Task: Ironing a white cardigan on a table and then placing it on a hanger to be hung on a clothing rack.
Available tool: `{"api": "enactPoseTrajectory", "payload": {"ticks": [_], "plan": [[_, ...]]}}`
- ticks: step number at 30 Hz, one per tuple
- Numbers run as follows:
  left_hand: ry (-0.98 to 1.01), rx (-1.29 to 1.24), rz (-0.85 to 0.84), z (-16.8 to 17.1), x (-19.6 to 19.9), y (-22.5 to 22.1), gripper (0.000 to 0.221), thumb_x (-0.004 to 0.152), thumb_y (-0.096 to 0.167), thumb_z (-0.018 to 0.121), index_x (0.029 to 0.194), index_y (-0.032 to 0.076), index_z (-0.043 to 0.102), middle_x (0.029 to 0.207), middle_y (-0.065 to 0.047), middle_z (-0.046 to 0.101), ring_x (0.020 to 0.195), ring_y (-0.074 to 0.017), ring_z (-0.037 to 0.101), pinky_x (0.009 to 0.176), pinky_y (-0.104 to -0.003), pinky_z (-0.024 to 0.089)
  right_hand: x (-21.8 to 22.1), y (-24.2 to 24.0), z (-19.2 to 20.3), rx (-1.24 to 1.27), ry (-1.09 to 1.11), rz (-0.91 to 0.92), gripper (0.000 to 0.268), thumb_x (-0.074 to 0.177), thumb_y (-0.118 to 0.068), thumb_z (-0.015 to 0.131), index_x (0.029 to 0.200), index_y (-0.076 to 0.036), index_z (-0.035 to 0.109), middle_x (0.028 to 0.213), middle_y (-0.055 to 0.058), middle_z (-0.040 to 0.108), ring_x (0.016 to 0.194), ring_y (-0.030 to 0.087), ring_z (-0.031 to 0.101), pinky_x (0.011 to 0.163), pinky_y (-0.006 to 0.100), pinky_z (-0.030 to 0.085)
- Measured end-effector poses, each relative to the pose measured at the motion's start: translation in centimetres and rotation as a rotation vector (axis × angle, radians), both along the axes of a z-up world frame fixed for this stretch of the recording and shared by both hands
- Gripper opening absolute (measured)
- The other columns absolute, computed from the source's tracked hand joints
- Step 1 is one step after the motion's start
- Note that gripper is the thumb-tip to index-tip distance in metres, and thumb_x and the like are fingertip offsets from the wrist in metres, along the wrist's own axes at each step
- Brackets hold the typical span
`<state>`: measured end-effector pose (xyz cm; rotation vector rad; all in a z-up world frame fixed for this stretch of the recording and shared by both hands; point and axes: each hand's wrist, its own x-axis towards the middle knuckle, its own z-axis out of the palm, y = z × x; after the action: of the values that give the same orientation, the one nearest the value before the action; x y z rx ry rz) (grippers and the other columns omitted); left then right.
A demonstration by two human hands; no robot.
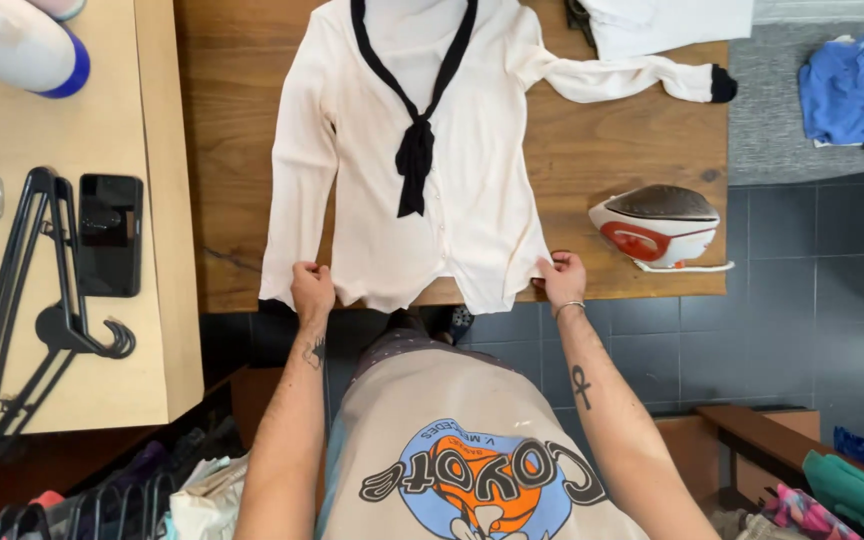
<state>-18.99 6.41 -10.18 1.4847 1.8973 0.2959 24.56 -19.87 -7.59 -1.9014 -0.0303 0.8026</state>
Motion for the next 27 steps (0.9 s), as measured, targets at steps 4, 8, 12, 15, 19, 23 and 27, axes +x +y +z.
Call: {"api": "enactPoseTrajectory", "payload": {"ticks": [4,8,12,15,19,23,27], "plan": [[0.052,0.298,-0.198,10.7,4.4,-3.3,0.026,0.095,0.022,0.066,0.114,0.009,0.056,0.105,-0.014,0.063,0.101,-0.0361,0.068,0.082,-0.047,0.058,-1.3,-0.5,0.1,-0.065,0.012,-0.064,0.042,0.085,-0.021,0.085,0.113,-0.002,0.06,0.087,0.018,0.072,0.064,0.029,0.075,0.054,0.039,0.068],[0.035,0.382,-0.751,13.4,6.9,-7.9,0.046,0.079,0.04,0.08,0.109,0.01,0.062,0.1,-0.011,0.056,0.098,-0.0364,0.065,0.083,-0.046,0.058,-5.6,-0.8,2.2,-0.068,0.136,-0.078,0.049,0.081,-0.019,0.086,0.112,0.007,0.059,0.08,0.022,0.071,0.059,0.029,0.075,0.053,0.037,0.068],[0.402,0.343,-1.154,11.9,7.8,-9.8,0.068,0.062,0.033,0.091,0.115,0.013,0.053,0.107,-0.009,0.048,0.105,-0.0321,0.059,0.083,-0.041,0.056,-7.0,0.9,5.6,-0.003,0.321,-0.107,0.043,0.086,-0.016,0.082,0.11,0.009,0.056,0.08,0.02,0.07,0.06,0.022,0.075,0.05,0.027,0.065],[0.35,0.291,-1.114,7.0,7.3,-8.3,0.026,0.084,0.014,0.072,0.103,0.011,0.055,0.102,-0.011,0.05,0.1,-0.0317,0.061,0.078,-0.037,0.056,-7.3,1.2,7.3,-0.014,0.407,-0.053,0.037,0.09,-0.015,0.077,0.111,0.01,0.058,0.089,0.021,0.074,0.068,0.016,0.076,0.055,0.022,0.063],[0.298,-0.043,-1.126,7.3,7.3,-5.9,0.013,0.089,0.02,0.069,0.102,0.018,0.068,0.098,-0.01,0.062,0.099,-0.0344,0.07,0.081,-0.043,0.06,-6.8,0.2,5.9,-0.016,0.435,-0.045,0.035,0.087,-0.01,0.081,0.106,0.012,0.06,0.086,0.023,0.075,0.069,0.019,0.077,0.062,0.027,0.065],[0.254,-0.259,-1.087,10.5,7.3,-2.9,0.02,0.083,0.027,0.075,0.1,0.018,0.077,0.096,-0.011,0.076,0.103,-0.0332,0.073,0.087,-0.044,0.059,-5.9,-0.1,6.9,-0.031,0.505,0.071,0.027,0.088,-0.02,0.08,0.091,-0.005,0.059,0.077,0.012,0.076,0.059,0.014,0.074,0.052,0.025,0.063],[0.001,-0.438,-1.115,13.4,8.0,1.3,0.028,0.084,0.024,0.073,0.106,0.008,0.078,0.099,-0.021,0.078,0.099,-0.0414,0.073,0.091,-0.048,0.055,-4.8,2.5,11.7,0.024,0.506,0.222,0.023,0.091,-0.021,0.074,0.083,-0.01,0.055,0.071,0.01,0.073,0.05,0.009,0.069,0.044,0.018,0.056]]}}
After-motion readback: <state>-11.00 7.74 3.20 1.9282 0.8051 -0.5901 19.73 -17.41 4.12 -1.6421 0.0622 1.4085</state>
